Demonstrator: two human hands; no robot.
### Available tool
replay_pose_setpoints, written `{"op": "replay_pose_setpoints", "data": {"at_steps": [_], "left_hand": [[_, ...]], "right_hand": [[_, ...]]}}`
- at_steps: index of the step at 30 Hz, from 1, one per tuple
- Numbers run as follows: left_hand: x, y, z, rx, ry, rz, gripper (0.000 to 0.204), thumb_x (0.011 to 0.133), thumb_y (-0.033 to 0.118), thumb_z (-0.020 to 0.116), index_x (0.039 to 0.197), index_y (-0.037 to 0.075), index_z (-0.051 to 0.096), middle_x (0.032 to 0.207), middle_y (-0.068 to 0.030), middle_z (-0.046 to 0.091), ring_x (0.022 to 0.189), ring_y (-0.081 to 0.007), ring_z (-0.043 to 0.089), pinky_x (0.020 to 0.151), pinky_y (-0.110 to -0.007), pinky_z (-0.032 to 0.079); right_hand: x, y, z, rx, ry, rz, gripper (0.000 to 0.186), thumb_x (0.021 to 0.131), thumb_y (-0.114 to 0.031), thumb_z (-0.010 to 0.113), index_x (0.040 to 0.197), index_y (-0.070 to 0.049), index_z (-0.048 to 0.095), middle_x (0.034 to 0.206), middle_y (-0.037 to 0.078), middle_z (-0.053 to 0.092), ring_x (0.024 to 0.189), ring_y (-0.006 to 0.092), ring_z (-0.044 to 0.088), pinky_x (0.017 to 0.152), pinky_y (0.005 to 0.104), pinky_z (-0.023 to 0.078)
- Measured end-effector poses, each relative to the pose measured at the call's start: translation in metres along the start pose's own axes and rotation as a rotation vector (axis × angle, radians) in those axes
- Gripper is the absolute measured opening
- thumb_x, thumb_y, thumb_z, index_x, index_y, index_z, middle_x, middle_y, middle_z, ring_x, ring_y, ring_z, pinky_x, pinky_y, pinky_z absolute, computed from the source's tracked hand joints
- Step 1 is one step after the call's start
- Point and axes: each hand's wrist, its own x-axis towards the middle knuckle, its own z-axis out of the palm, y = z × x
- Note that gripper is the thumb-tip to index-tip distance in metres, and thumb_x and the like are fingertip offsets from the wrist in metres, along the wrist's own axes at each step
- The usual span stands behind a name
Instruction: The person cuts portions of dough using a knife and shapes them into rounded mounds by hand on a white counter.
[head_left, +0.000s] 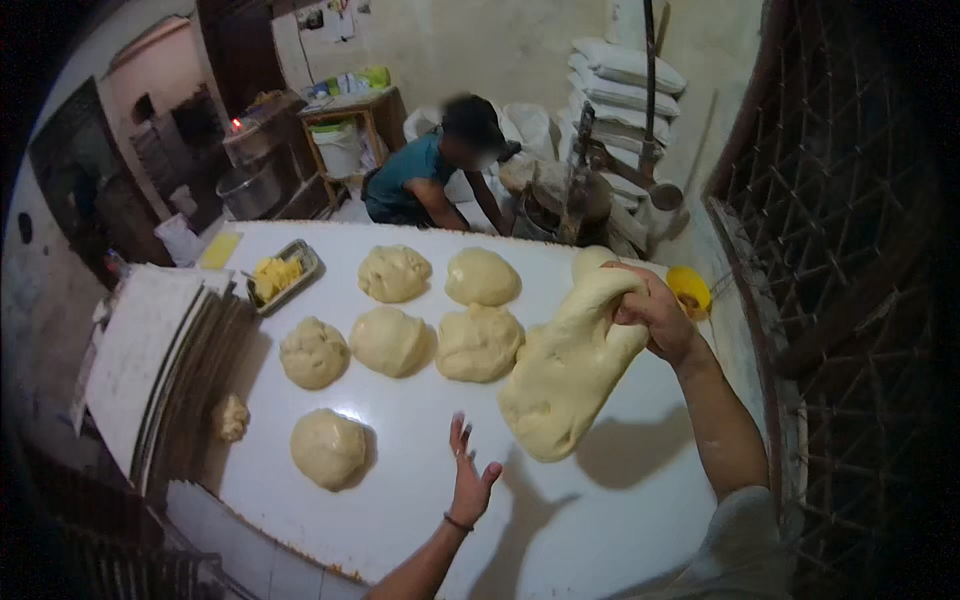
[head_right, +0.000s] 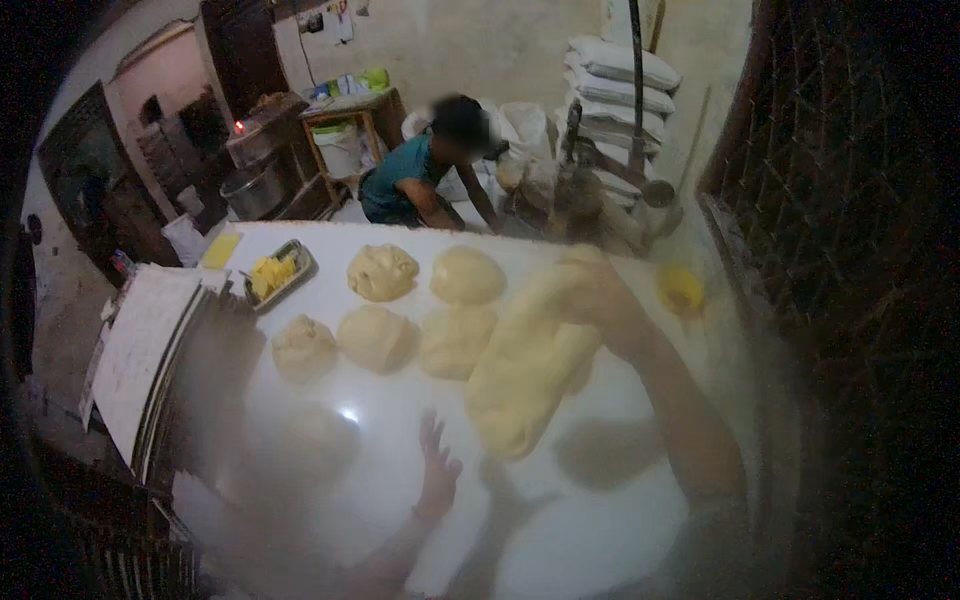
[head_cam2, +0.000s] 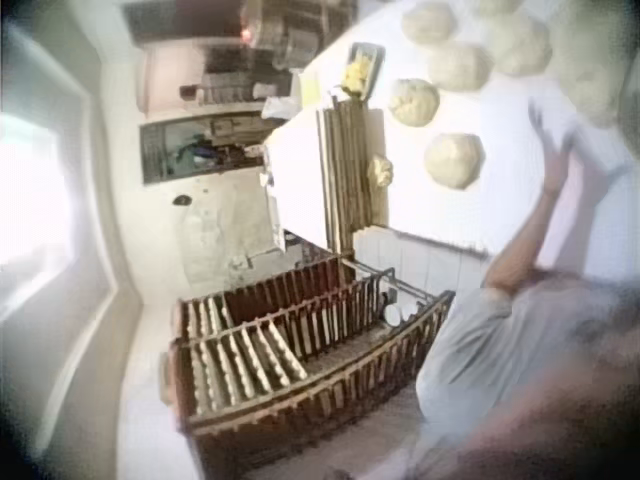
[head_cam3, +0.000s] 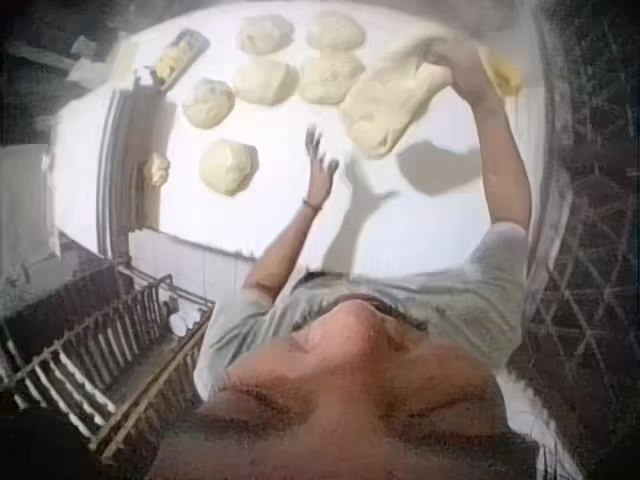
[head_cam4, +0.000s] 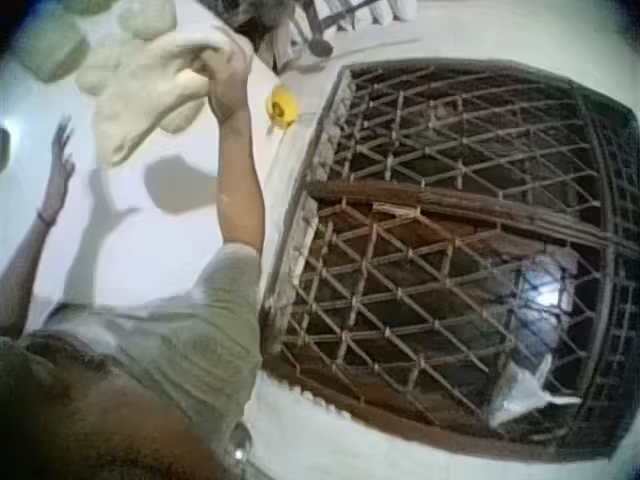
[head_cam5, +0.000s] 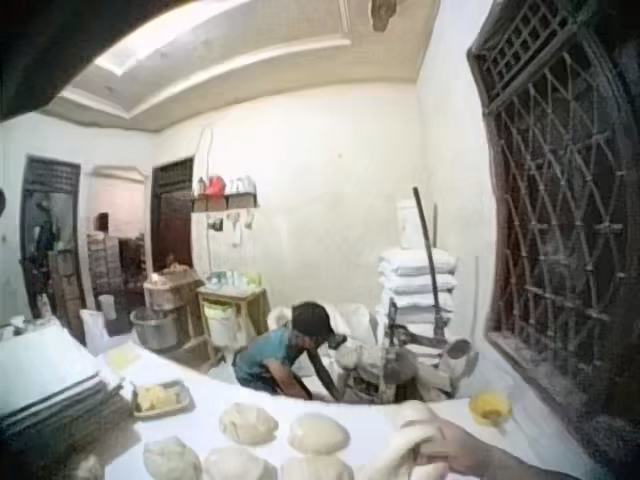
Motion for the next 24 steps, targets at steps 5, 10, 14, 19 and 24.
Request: {"op": "replay_pose_setpoints", "data": {"at_steps": [5, 10, 14, 19, 24], "left_hand": [[-0.048, 0.128, 0.028, -0.72, -0.648, -0.265, 0.08, 0.094, 0.035, 0.076, 0.154, -0.001, 0.037, 0.145, -0.0135, 0.056, 0.13, -0.0185, 0.056, 0.108, -0.038, 0.048], [-0.067, 0.177, 0.031, -0.411, -0.459, 0.042, 0.041, 0.093, 0.013, 0.071, 0.131, 0.0, 0.063, 0.114, -0.0094, 0.073, 0.105, -0.0174, 0.069, 0.092, -0.033, 0.055], [-0.039, 0.287, 0.0, 0.218, -0.415, 0.908, 0.098, 0.071, 0.039, 0.077, 0.157, 0.013, 0.039, 0.159, -0.0174, 0.039, 0.147, -0.0392, 0.035, 0.121, -0.054, 0.019], [-0.097, 0.328, -0.036, 0.427, -0.5, 1.296, 0.06, 0.078, 0.018, 0.078, 0.135, 0.02, 0.06, 0.137, -0.0029, 0.06, 0.133, -0.0233, 0.052, 0.121, -0.049, 0.025], [-0.199, 0.071, -0.056, 0.566, -0.582, 0.618, 0.041, 0.087, 0.01, 0.07, 0.127, 0.011, 0.064, 0.127, -0.0112, 0.066, 0.132, -0.0293, 0.054, 0.117, -0.053, 0.026]], "right_hand": [[-0.158, -0.027, 0.07, -0.104, 0.098, 0.148, 0.052, 0.089, -0.016, 0.074, 0.131, -0.007, 0.045, 0.122, 0.007, 0.059, 0.108, 0.0123, 0.058, 0.094, 0.0291, 0.051], [-0.26, -0.05, 0.117, -0.561, 0.045, -0.035, 0.079, 0.08, -0.023, 0.089, 0.143, -0.005, 0.046, 0.135, 0.01, 0.056, 0.129, 0.0151, 0.053, 0.106, 0.0319, 0.047], [-0.304, -0.159, 0.166, -1.266, 0.318, -0.62, 0.067, 0.079, -0.003, 0.088, 0.136, -0.004, 0.054, 0.122, 0.015, 0.066, 0.112, 0.0254, 0.066, 0.099, 0.0372, 0.054], [-0.336, -0.102, 0.221, -1.187, 0.5, -0.999, 0.044, 0.086, -0.009, 0.084, 0.122, -0.01, 0.06, 0.119, 0.02, 0.066, 0.11, 0.0359, 0.066, 0.093, 0.0442, 0.056], [-0.445, 0.096, 0.271, -0.757, 0.306, -0.026, 0.045, 0.079, 0.002, 0.07, 0.122, -0.009, 0.07, 0.111, 0.016, 0.07, 0.104, 0.0309, 0.067, 0.094, 0.0355, 0.052]]}}
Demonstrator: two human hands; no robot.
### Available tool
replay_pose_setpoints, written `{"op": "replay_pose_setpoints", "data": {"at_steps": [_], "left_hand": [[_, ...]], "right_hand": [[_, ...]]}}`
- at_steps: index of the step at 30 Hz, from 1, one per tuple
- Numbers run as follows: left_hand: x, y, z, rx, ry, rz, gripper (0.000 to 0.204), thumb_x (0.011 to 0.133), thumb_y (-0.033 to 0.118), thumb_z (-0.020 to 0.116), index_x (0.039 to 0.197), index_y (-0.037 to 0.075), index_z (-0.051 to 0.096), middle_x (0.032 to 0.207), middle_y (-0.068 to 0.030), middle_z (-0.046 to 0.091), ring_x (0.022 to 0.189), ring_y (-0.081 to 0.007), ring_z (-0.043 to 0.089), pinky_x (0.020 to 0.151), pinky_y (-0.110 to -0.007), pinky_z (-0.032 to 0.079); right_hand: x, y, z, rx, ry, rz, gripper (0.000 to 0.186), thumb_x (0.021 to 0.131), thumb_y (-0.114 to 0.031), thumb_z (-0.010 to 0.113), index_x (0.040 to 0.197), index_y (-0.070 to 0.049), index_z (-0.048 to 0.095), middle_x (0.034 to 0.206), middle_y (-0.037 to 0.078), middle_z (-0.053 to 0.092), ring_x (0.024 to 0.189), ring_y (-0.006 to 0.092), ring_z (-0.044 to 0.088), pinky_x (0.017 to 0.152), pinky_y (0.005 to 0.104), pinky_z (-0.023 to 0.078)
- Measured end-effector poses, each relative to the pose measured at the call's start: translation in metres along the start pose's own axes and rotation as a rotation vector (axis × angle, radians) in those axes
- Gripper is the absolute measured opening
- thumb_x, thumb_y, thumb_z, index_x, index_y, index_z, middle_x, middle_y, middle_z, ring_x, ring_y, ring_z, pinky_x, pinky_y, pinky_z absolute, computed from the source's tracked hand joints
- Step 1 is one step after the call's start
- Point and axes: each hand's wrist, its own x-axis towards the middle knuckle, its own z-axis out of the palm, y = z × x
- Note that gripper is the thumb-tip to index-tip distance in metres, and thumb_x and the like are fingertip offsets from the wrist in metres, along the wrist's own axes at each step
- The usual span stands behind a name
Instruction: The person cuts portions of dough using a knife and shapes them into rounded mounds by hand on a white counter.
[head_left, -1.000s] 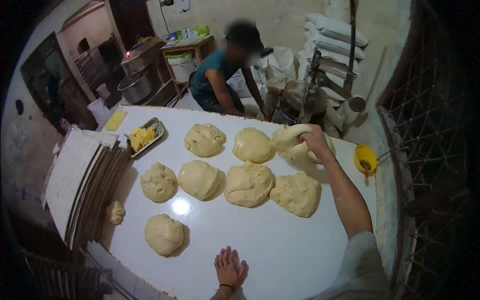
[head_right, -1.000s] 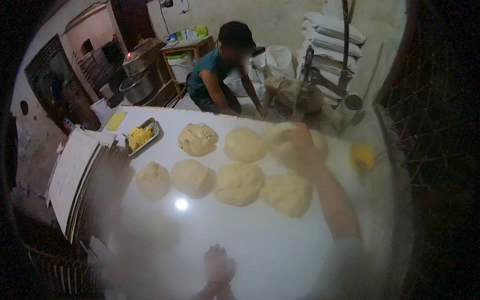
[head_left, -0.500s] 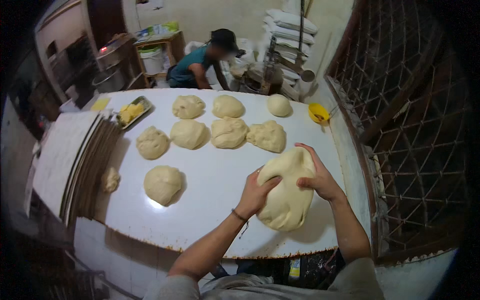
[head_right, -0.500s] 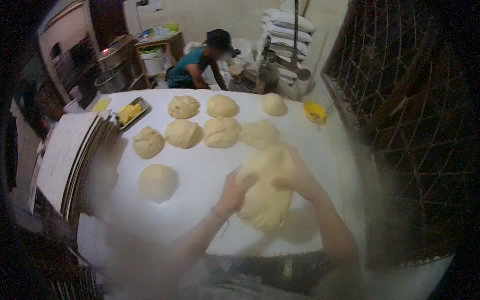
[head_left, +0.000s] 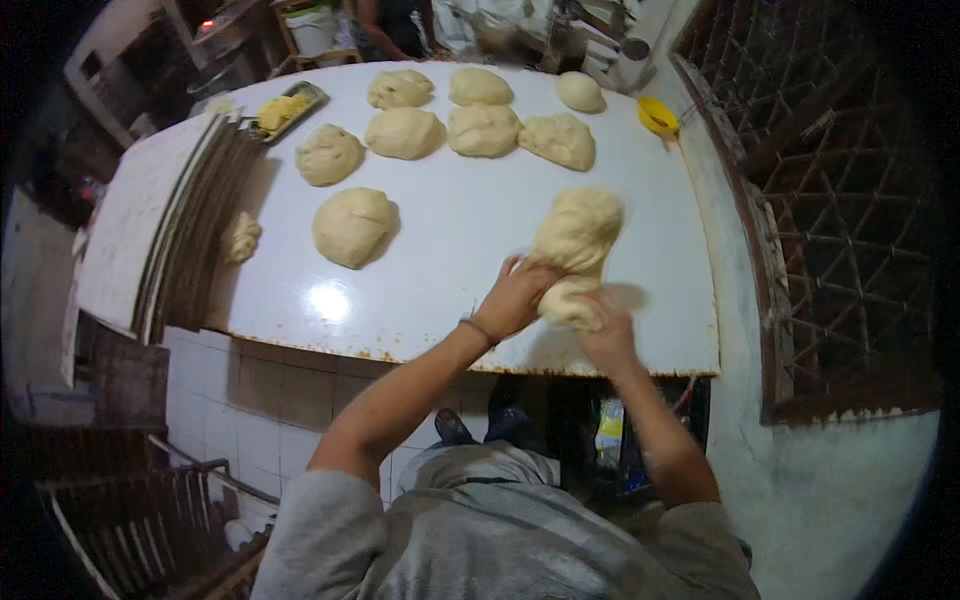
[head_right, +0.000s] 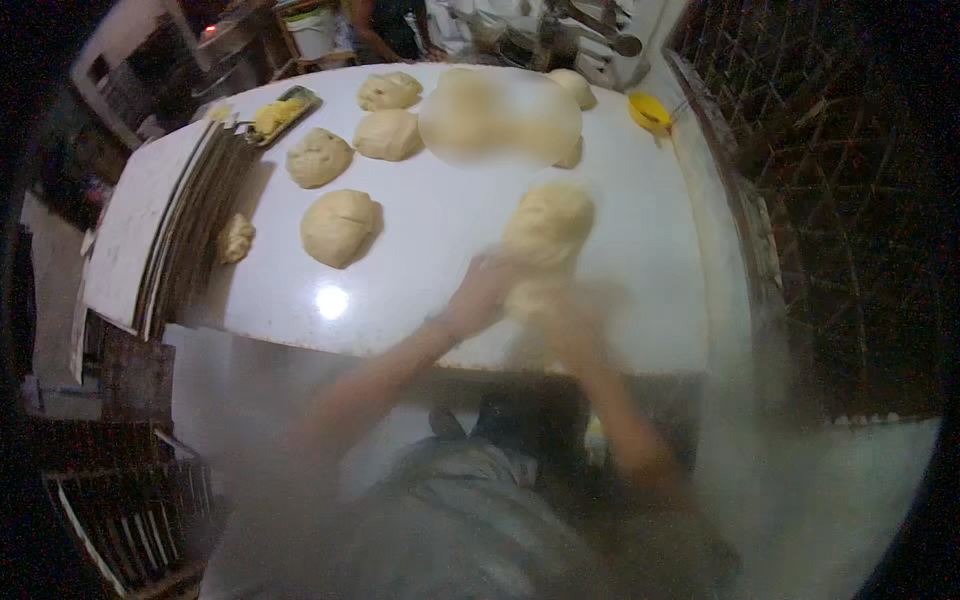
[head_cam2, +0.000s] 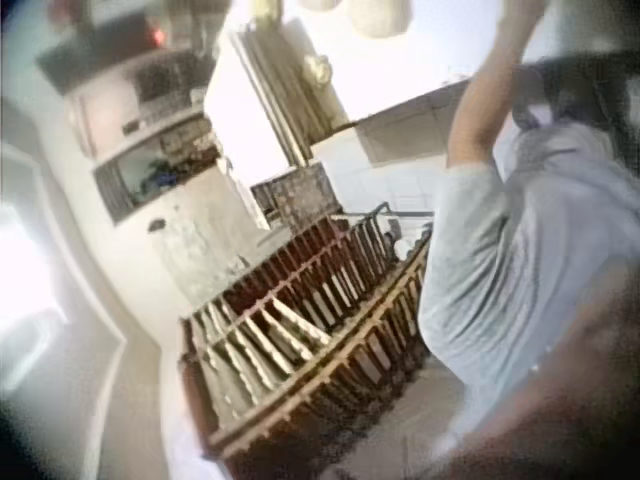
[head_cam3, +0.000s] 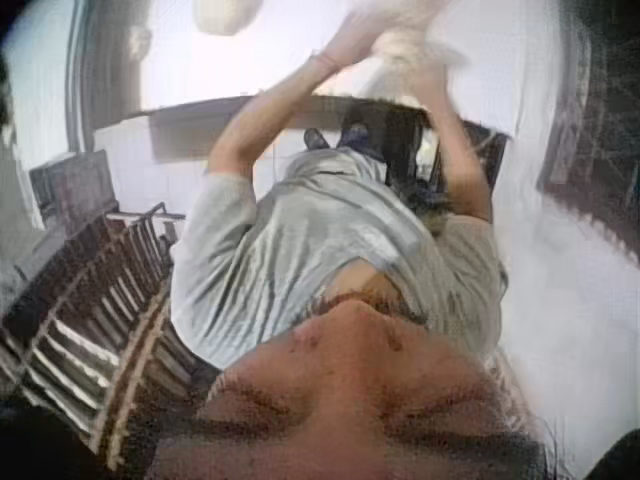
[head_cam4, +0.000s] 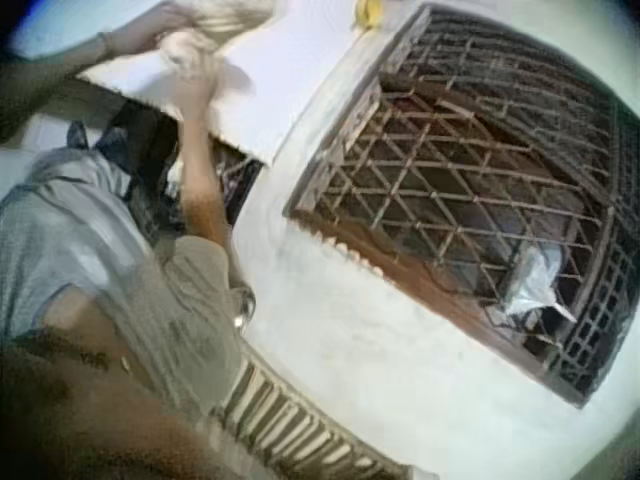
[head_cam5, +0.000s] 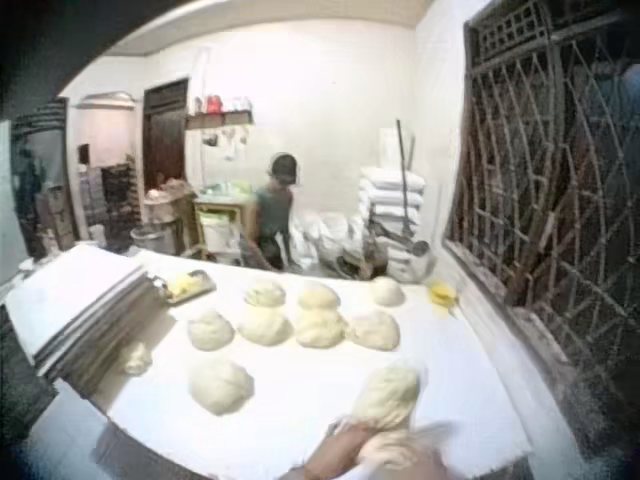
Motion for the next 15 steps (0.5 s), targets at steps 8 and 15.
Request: {"op": "replay_pose_setpoints", "data": {"at_steps": [8, 15], "left_hand": [[-0.148, 0.027, 0.043, -0.186, -0.143, -0.447, 0.058, 0.086, 0.013, 0.076, 0.14, 0.014, 0.056, 0.143, -0.0082, 0.057, 0.147, -0.0295, 0.041, 0.117, -0.053, 0.028], [0.027, -0.009, 0.115, 0.598, -0.411, -0.026, 0.088, 0.078, 0.041, 0.08, 0.155, 0.017, 0.045, 0.157, -0.0208, 0.041, 0.146, -0.0417, 0.038, 0.122, -0.054, 0.027]], "right_hand": [[-0.049, -0.036, 0.01, 0.025, -0.441, 0.302, 0.06, 0.087, -0.015, 0.078, 0.139, -0.006, 0.05, 0.125, 0.021, 0.062, 0.125, 0.0382, 0.06, 0.098, 0.0442, 0.053], [0.089, 0.241, 0.06, 0.105, -0.264, 0.121, 0.033, 0.099, -0.021, 0.065, 0.129, -0.007, 0.063, 0.133, 0.007, 0.065, 0.115, 0.0203, 0.061, 0.1, 0.0367, 0.05]]}}
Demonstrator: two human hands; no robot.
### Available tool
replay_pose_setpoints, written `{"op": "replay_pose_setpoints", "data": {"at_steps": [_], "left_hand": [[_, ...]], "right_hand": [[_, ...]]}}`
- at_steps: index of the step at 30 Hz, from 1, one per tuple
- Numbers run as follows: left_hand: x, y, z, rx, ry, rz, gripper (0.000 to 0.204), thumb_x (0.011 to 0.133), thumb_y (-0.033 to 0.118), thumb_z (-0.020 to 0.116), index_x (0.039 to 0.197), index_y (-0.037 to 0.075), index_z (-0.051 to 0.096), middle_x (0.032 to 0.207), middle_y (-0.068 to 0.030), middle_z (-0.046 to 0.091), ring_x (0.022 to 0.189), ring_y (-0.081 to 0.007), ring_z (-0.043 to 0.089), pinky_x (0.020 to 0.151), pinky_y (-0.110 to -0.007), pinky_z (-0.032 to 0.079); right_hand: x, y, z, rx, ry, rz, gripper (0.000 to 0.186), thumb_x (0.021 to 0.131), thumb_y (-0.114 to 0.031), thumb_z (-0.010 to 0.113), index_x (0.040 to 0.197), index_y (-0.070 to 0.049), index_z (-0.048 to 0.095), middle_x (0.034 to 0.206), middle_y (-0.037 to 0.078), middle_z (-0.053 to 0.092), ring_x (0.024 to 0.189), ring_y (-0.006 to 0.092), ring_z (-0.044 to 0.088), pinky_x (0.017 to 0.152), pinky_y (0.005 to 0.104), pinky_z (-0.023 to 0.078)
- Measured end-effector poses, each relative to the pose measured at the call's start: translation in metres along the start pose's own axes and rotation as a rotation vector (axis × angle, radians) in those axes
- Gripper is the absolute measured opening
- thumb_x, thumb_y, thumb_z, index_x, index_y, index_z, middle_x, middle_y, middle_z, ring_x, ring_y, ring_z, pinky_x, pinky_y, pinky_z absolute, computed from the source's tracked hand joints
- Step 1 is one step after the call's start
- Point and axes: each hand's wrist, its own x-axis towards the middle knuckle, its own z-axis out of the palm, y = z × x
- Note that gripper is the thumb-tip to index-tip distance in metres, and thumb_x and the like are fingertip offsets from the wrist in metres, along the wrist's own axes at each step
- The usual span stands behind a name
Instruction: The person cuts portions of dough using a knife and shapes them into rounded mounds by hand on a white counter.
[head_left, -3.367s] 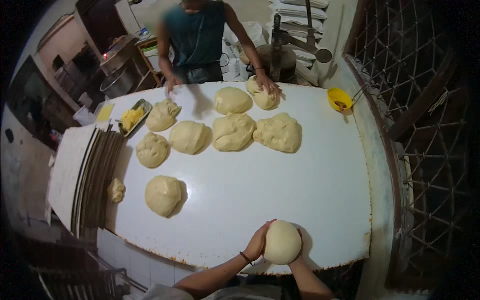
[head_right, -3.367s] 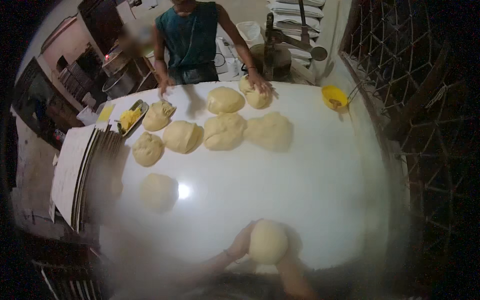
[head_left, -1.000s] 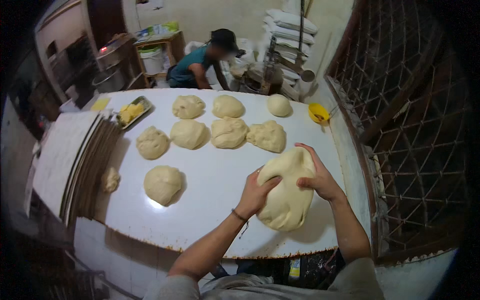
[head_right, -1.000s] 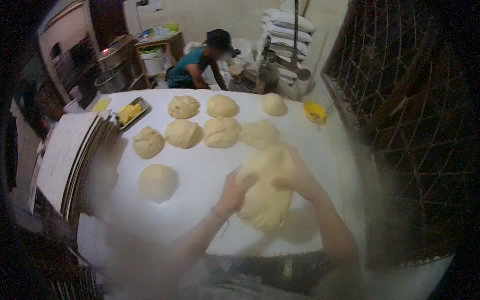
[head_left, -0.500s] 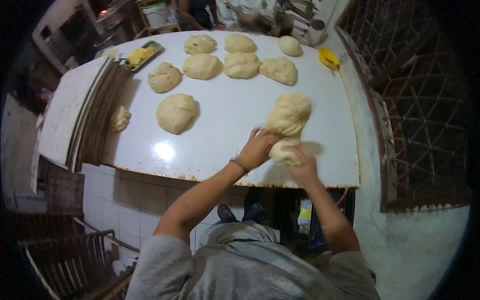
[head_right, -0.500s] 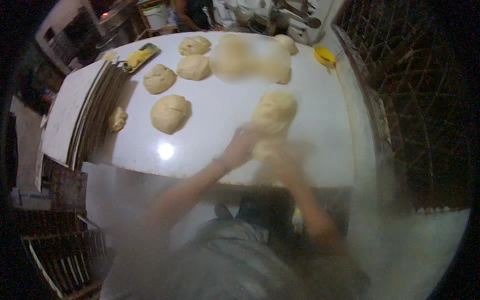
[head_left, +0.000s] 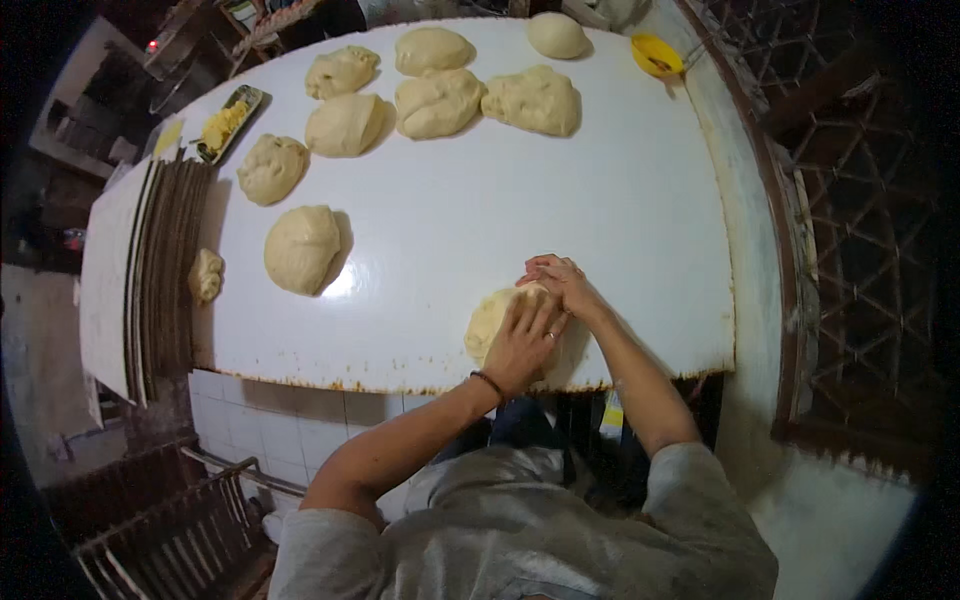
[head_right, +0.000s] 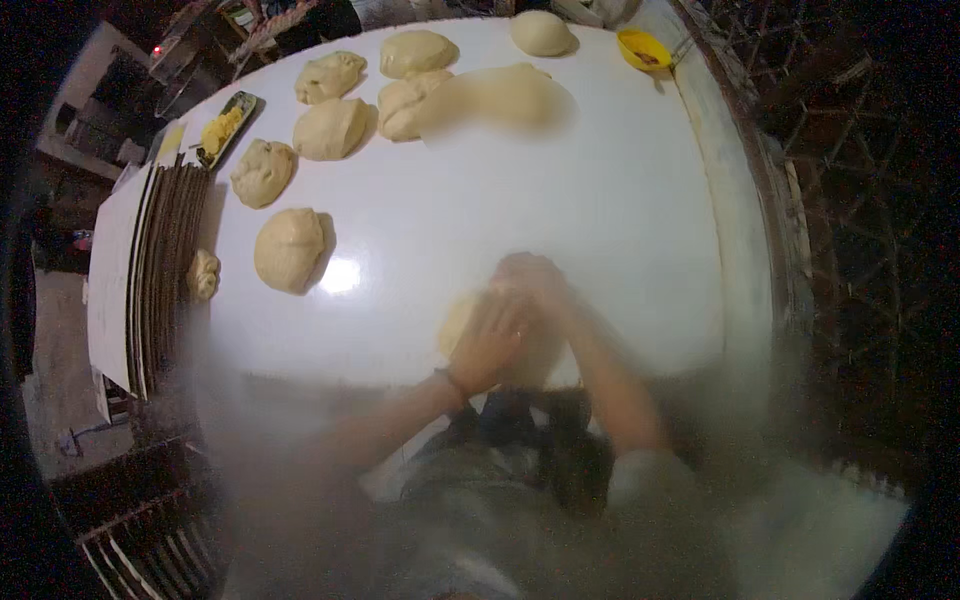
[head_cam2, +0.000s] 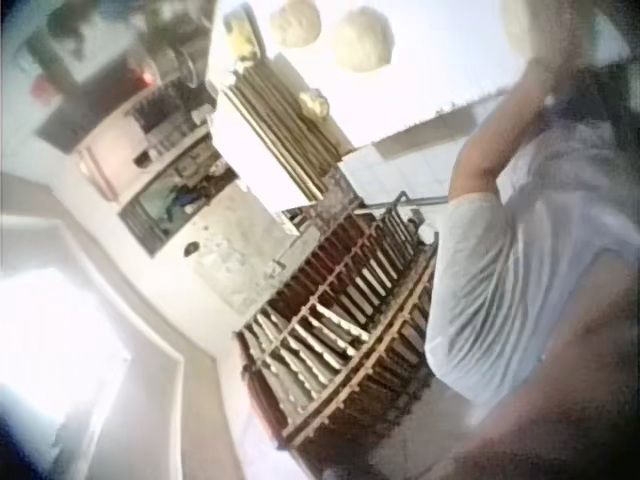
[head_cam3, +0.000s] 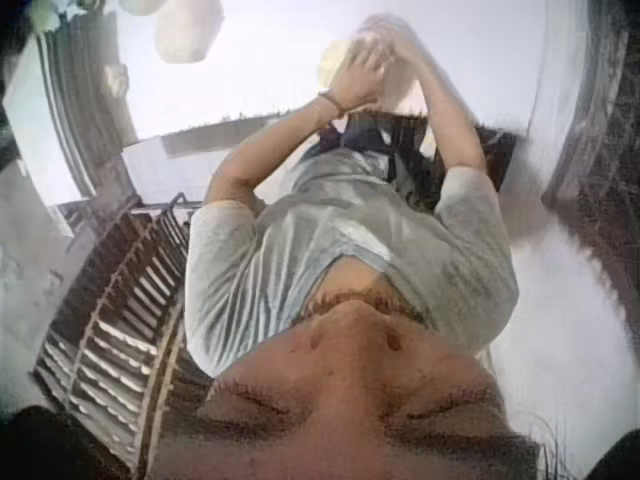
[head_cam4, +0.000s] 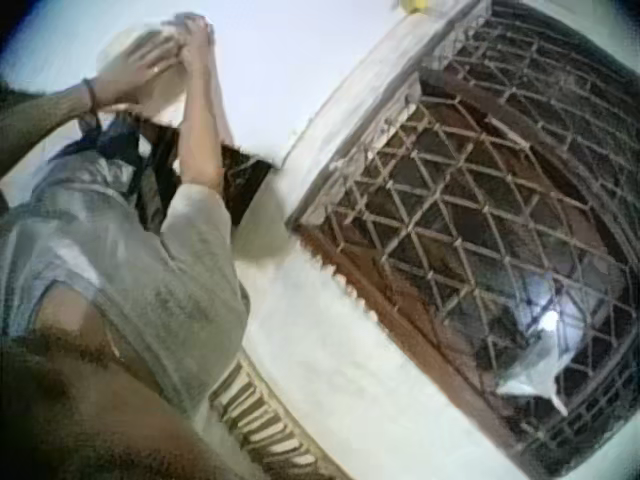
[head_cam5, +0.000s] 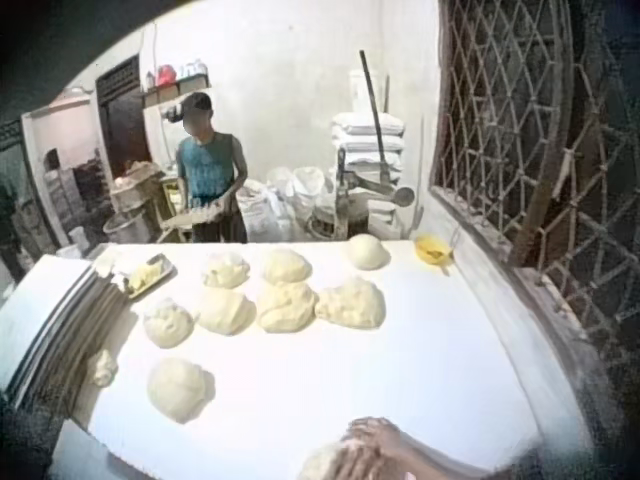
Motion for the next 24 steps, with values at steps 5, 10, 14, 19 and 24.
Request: {"op": "replay_pose_setpoints", "data": {"at_steps": [5, 10, 14, 19, 24], "left_hand": [[0.07, -0.109, -0.024, -0.684, -0.508, -0.487, 0.084, 0.07, 0.058, 0.085, 0.14, 0.017, 0.062, 0.135, -0.0233, 0.063, 0.121, -0.0377, 0.064, 0.101, -0.052, 0.051], [0.037, -0.163, 0.018, -1.673, -0.27, -0.902, 0.056, 0.096, 0.044, 0.069, 0.125, -0.004, 0.067, 0.112, -0.0155, 0.075, 0.1, -0.0216, 0.072, 0.087, -0.034, 0.058], [0.019, -0.154, 0.013, -1.992, -0.07, -0.899, 0.054, 0.097, 0.039, 0.068, 0.129, -0.004, 0.063, 0.121, -0.0103, 0.069, 0.107, -0.0181, 0.067, 0.095, -0.034, 0.054], [0.067, -0.156, -0.189, -1.191, 0.435, -0.059, 0.066, 0.076, 0.035, 0.093, 0.13, 0.008, 0.065, 0.131, -0.0115, 0.065, 0.125, -0.0262, 0.059, 0.109, -0.043, 0.046], [0.062, -0.156, -0.308, -0.334, 1.032, 0.417, 0.039, 0.073, 0.031, 0.089, 0.109, 0.02, 0.076, 0.121, 0.0019, 0.072, 0.123, -0.0238, 0.059, 0.105, -0.04, 0.036]], "right_hand": [[0.026, 0.025, -0.041, 0.445, -0.002, 0.528, 0.037, 0.108, -0.019, 0.051, 0.142, -0.005, 0.058, 0.138, 0.008, 0.063, 0.117, 0.0183, 0.061, 0.103, 0.0349, 0.049], [-0.002, -0.034, 0.012, 0.703, 0.042, 0.455, 0.052, 0.099, -0.024, 0.07, 0.143, -0.002, 0.056, 0.141, 0.01, 0.061, 0.129, 0.0217, 0.058, 0.11, 0.0361, 0.045], [0.05, -0.086, 0.021, 0.982, 0.072, 0.584, 0.052, 0.092, -0.024, 0.08, 0.135, -0.001, 0.062, 0.129, 0.01, 0.068, 0.117, 0.0204, 0.065, 0.101, 0.0348, 0.052], [0.091, -0.264, -0.106, 0.475, 0.298, -0.087, 0.025, 0.089, -0.014, 0.084, 0.104, -0.001, 0.069, 0.094, 0.002, 0.072, 0.086, 0.009, 0.066, 0.077, 0.0258, 0.055], [0.064, -0.348, -0.148, 0.101, 0.746, -0.76, 0.04, 0.091, -0.033, 0.082, 0.105, -0.001, 0.063, 0.099, 0.006, 0.064, 0.09, 0.0164, 0.06, 0.082, 0.0301, 0.05]]}}
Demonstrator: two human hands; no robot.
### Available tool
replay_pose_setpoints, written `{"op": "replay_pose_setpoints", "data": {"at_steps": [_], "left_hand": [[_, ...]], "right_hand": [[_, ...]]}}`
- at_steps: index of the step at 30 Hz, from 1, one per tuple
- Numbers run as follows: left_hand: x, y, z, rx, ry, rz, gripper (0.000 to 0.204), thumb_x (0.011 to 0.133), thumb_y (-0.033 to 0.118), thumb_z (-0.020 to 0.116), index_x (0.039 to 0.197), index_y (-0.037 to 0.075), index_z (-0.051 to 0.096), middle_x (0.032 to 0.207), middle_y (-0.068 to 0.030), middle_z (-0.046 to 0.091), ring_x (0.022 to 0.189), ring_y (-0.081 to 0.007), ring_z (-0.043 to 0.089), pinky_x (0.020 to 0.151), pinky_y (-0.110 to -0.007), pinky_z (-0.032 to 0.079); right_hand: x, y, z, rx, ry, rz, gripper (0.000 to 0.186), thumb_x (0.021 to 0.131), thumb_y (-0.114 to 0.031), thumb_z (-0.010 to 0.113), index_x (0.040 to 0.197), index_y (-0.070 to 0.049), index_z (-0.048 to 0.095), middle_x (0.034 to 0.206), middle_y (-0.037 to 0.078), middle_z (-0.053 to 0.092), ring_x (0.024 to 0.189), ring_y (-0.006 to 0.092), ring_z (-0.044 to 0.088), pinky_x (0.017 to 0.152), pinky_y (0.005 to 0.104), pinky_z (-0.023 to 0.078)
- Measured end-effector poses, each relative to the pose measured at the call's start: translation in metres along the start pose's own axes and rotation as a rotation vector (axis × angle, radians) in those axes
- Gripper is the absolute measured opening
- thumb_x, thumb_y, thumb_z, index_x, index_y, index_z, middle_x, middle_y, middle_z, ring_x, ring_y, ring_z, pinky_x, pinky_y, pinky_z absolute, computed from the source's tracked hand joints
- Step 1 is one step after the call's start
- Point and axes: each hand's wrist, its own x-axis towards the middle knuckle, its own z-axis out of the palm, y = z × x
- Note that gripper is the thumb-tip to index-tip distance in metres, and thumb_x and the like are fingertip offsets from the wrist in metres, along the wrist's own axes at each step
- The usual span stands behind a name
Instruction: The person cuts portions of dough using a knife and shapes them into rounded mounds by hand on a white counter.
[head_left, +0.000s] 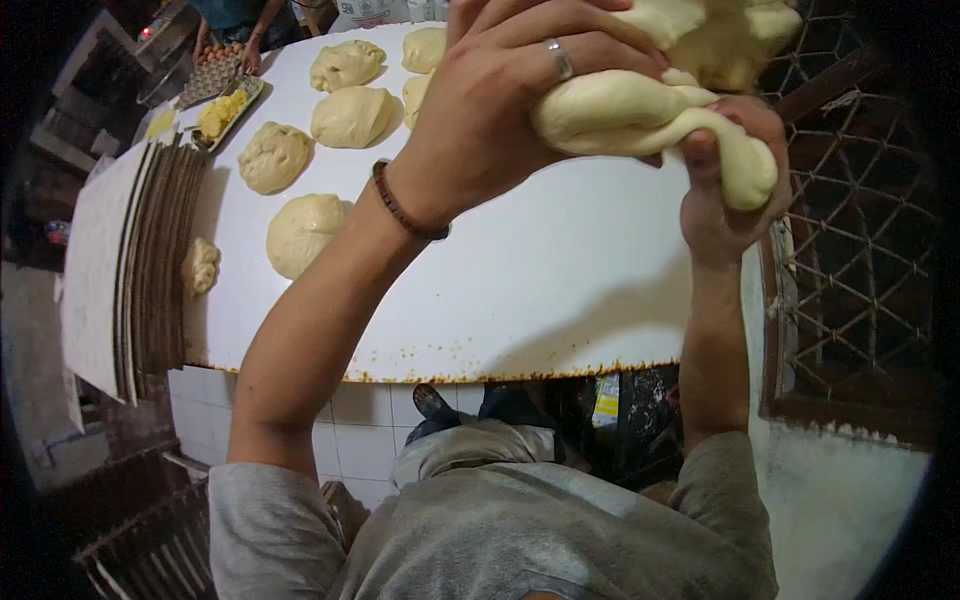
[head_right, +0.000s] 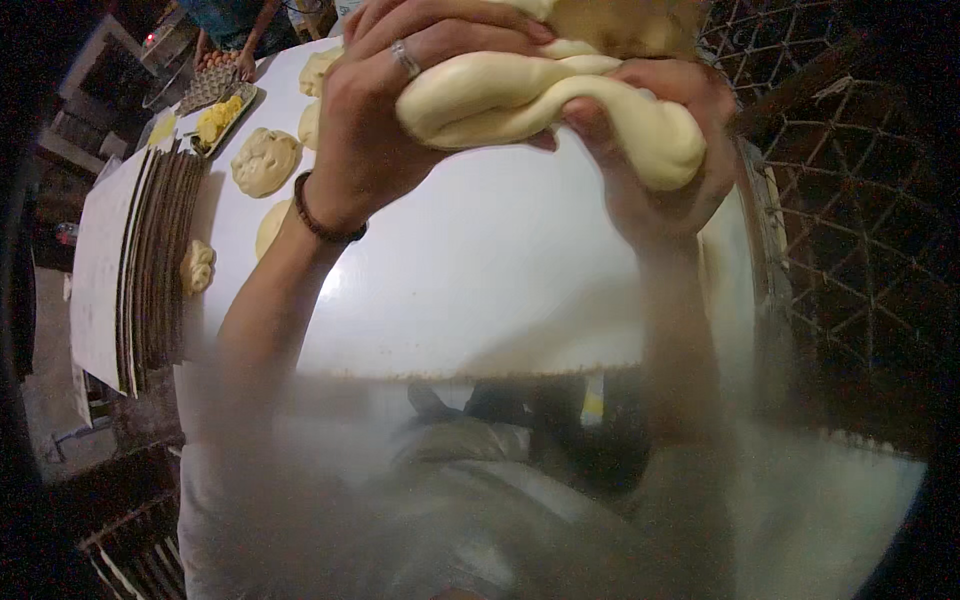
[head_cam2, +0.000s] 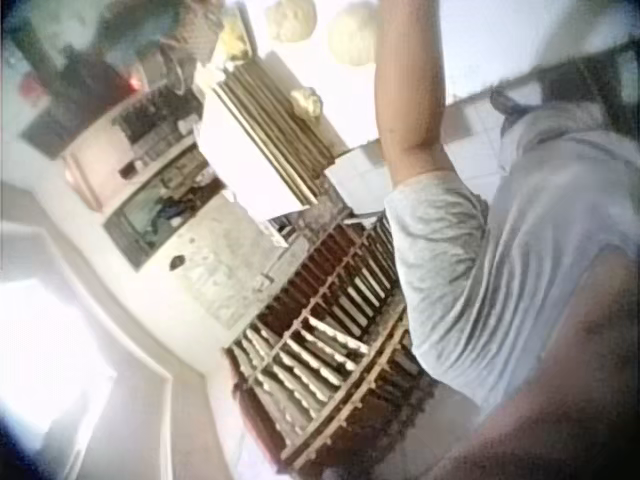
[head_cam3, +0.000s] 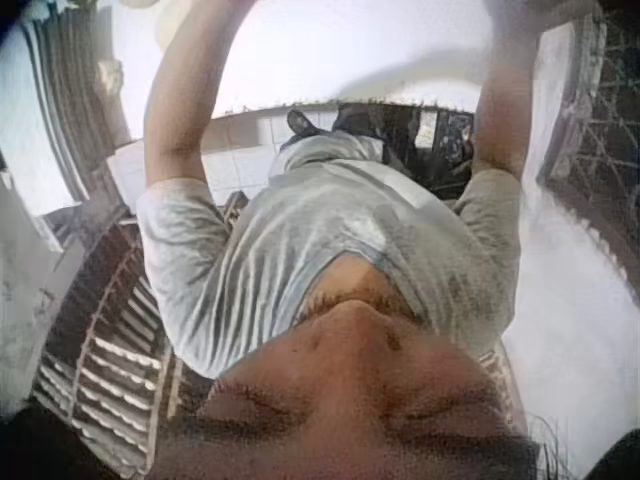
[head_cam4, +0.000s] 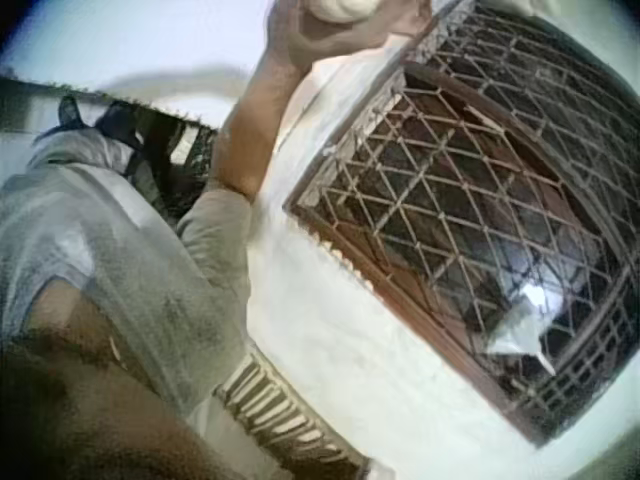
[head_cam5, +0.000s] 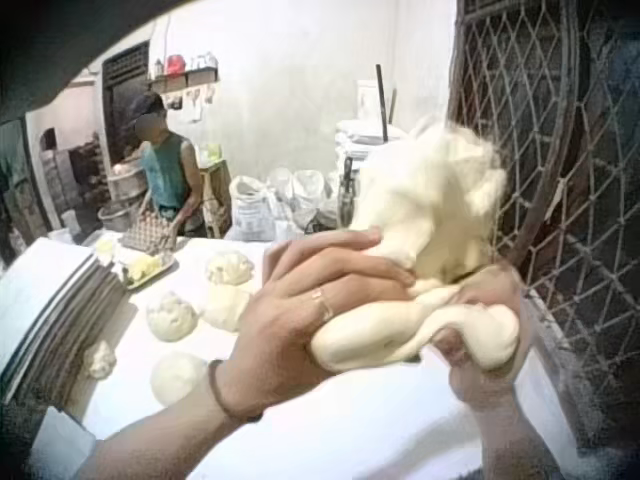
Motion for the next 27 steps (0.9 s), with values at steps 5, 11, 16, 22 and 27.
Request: {"op": "replay_pose_setpoints", "data": {"at_steps": [5, 11, 16, 22, 27], "left_hand": [[-0.191, 0.042, 0.035, -0.069, -0.2, -0.461, 0.034, 0.079, 0.015, 0.079, 0.112, 0.015, 0.073, 0.123, -0.0072, 0.069, 0.117, -0.0329, 0.057, 0.103, -0.045, 0.038], [-0.396, 0.198, -0.026, -0.263, -0.835, -0.994, 0.05, 0.082, 0.048, 0.082, 0.118, 0.015, 0.073, 0.117, -0.0016, 0.069, 0.122, -0.0263, 0.056, 0.107, -0.047, 0.036], [-0.302, 0.095, 0.031, -0.141, -0.559, -0.883, 0.059, 0.082, 0.053, 0.081, 0.123, 0.012, 0.07, 0.128, -0.01, 0.06, 0.121, -0.032, 0.053, 0.105, -0.046, 0.035], [-0.305, -0.022, 0.121, 0.117, -0.977, -1.202, 0.061, 0.08, 0.06, 0.079, 0.124, 0.019, 0.072, 0.128, -0.0098, 0.062, 0.119, -0.0319, 0.054, 0.101, -0.05, 0.039], [-0.224, 0.005, 0.19, 0.063, -1.329, -0.764, 0.084, 0.076, 0.071, 0.072, 0.126, 0.004, 0.067, 0.123, -0.0176, 0.066, 0.119, -0.0366, 0.061, 0.102, -0.057, 0.044]], "right_hand": [[-0.184, -0.016, 0.006, -0.356, -0.135, 0.415, 0.043, 0.091, -0.031, 0.082, 0.118, -0.003, 0.062, 0.111, 0.014, 0.067, 0.106, 0.0268, 0.062, 0.093, 0.04, 0.05], [-0.354, -0.114, 0.009, -0.294, -0.844, 1.122, 0.031, 0.096, -0.027, 0.074, 0.116, -0.005, 0.069, 0.113, 0.017, 0.067, 0.112, 0.0343, 0.062, 0.1, 0.0469, 0.045], [-0.32, -0.021, -0.009, -0.405, -0.756, 0.678, 0.029, 0.1, -0.015, 0.065, 0.124, 0.0, 0.064, 0.116, 0.016, 0.062, 0.116, 0.0348, 0.056, 0.097, 0.0414, 0.046], [-0.301, 0.157, 0.034, -0.406, -0.717, 0.934, 0.021, 0.091, -0.027, 0.072, 0.107, -0.015, 0.068, 0.114, 0.002, 0.062, 0.114, 0.0253, 0.054, 0.106, 0.0431, 0.036], [-0.302, 0.246, 0.012, -0.269, -0.446, 1.041, 0.025, 0.099, -0.025, 0.059, 0.113, -0.008, 0.071, 0.117, 0.016, 0.069, 0.114, 0.036, 0.062, 0.099, 0.0464, 0.048]]}}
